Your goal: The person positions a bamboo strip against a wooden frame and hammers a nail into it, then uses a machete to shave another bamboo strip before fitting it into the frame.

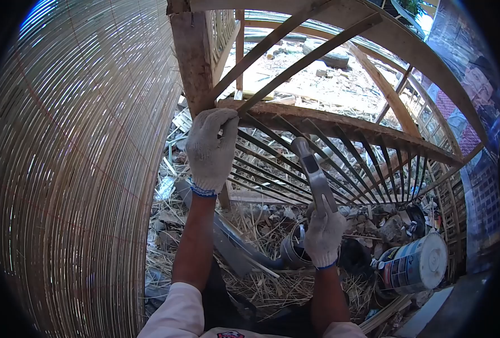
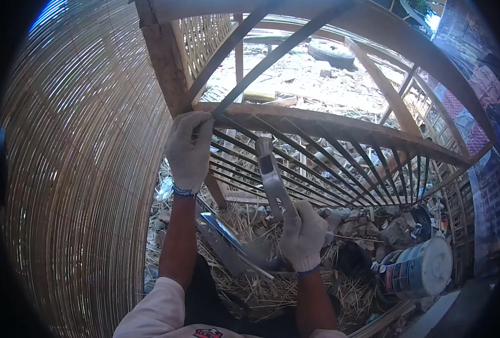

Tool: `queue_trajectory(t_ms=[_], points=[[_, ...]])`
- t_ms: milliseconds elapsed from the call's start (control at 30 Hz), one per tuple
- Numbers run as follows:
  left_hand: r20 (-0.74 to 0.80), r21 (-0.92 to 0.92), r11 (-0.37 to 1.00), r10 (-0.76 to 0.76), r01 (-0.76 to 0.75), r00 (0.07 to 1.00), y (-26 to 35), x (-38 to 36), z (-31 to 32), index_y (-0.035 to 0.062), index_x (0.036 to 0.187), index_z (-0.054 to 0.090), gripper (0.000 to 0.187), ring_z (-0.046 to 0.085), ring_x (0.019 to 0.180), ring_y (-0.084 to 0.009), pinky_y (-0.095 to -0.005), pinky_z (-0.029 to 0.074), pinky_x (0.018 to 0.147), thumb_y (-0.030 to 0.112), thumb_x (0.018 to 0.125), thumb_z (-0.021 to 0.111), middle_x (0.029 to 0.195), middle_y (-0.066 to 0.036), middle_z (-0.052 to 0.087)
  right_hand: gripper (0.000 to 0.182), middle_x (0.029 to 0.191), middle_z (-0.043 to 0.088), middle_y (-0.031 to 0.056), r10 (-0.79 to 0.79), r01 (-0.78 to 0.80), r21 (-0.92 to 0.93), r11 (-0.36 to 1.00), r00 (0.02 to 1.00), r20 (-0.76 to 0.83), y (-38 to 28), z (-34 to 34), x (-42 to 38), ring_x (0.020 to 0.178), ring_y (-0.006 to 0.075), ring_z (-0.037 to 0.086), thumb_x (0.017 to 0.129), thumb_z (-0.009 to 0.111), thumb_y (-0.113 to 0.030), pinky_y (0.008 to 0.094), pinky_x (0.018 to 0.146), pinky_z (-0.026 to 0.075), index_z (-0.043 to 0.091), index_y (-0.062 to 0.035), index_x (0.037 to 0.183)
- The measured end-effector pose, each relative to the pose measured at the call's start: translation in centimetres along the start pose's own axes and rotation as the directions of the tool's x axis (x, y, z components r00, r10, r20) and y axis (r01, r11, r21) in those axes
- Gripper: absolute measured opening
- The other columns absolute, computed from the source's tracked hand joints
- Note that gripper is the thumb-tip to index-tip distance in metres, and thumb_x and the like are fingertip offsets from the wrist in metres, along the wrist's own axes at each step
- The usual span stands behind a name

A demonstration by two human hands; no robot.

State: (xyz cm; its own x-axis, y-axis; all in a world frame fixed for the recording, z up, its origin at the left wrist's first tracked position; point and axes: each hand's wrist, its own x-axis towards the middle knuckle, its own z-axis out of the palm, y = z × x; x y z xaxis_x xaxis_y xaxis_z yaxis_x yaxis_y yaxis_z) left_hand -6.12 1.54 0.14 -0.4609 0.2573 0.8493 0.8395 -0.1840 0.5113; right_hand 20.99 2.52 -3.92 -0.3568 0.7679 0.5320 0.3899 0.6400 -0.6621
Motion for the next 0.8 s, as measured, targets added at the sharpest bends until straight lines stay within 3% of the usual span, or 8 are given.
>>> queue_trajectory(t_ms=[67, 167, 433, 700, 800], points=[[-0.002, -0.016, 0.999, -0.032, 0.032, 0.999, 0.2, 0.1, 0.0, 0.0060, 0.103, 0.073, 0.015, 0.072, 0.092, -0.0266, -0.0384, 0.059, 0.080, 0.003, 0.089, 0.077, 0.099, -0.010, 0.074, 0.046, 0.067, 0.060, 0.0117, 0.003, -0.003, 0.009, 1.000, 1.000, 0.002, 0.2, 0.1, -0.1, 0.056, 0.0322, 0.062, 0.107, 0.048, -0.045, 0.0429, 0.053, 0.045, 0.064, -0.0049, 0.091], [-0.005, 0.022, 1.000, -0.004, 0.005, 1.000, -0.1, 0.0, 0.1, 0.0072, 0.105, 0.075, 0.013, 0.072, 0.088, -0.0215, -0.0345, 0.057, 0.075, 0.007, 0.091, 0.077, 0.102, -0.008, 0.073, 0.046, 0.068, 0.059, 0.0120, -0.015, 0.015, 0.011, 1.000, 1.000, 0.000, 0.4, 0.4, -0.1, 0.057, 0.0332, 0.062, 0.107, 0.048, -0.045, 0.0433, 0.053, 0.045, 0.064, -0.0046, 0.091], [0.000, 0.051, 0.998, 0.029, -0.029, 1.000, -0.1, 0.1, 0.3, 0.0066, 0.103, 0.074, 0.013, 0.071, 0.086, -0.0227, -0.0357, 0.057, 0.075, 0.007, 0.091, 0.078, 0.099, -0.009, 0.073, 0.044, 0.069, 0.060, 0.0124, -0.020, 0.021, -0.025, 0.999, 0.999, 0.045, 0.3, 0.6, -0.2, 0.058, 0.0337, 0.062, 0.107, 0.050, -0.043, 0.0430, 0.054, 0.046, 0.064, -0.0045, 0.092], [-0.076, 0.034, 0.996, 0.086, -0.084, 0.993, -0.2, -0.1, 1.2, 0.0062, 0.101, 0.073, 0.014, 0.070, 0.086, -0.0237, -0.0366, 0.056, 0.075, 0.006, 0.088, 0.080, 0.096, -0.009, 0.073, 0.028, 0.068, 0.061, 0.0118, 0.047, -0.050, 0.055, 0.997, 0.998, 0.050, -2.1, 1.8, 0.4, 0.057, 0.0296, 0.063, 0.106, 0.052, -0.028, 0.0415, 0.054, 0.046, 0.065, -0.0052, 0.100], [-0.096, 0.016, 0.996, 0.094, -0.093, 0.991, -0.4, -0.1, 1.4, 0.0076, 0.100, 0.073, 0.015, 0.070, 0.086, -0.0243, -0.0383, 0.056, 0.076, 0.006, 0.087, 0.080, 0.094, -0.007, 0.073, 0.029, 0.067, 0.061, 0.0112, -0.040, 0.040, 0.023, 0.999, 0.999, 0.032, -2.2, 2.2, 1.7, 0.055, 0.0293, 0.062, 0.107, 0.051, -0.029, 0.0413, 0.054, 0.046, 0.065, -0.0051, 0.101]])
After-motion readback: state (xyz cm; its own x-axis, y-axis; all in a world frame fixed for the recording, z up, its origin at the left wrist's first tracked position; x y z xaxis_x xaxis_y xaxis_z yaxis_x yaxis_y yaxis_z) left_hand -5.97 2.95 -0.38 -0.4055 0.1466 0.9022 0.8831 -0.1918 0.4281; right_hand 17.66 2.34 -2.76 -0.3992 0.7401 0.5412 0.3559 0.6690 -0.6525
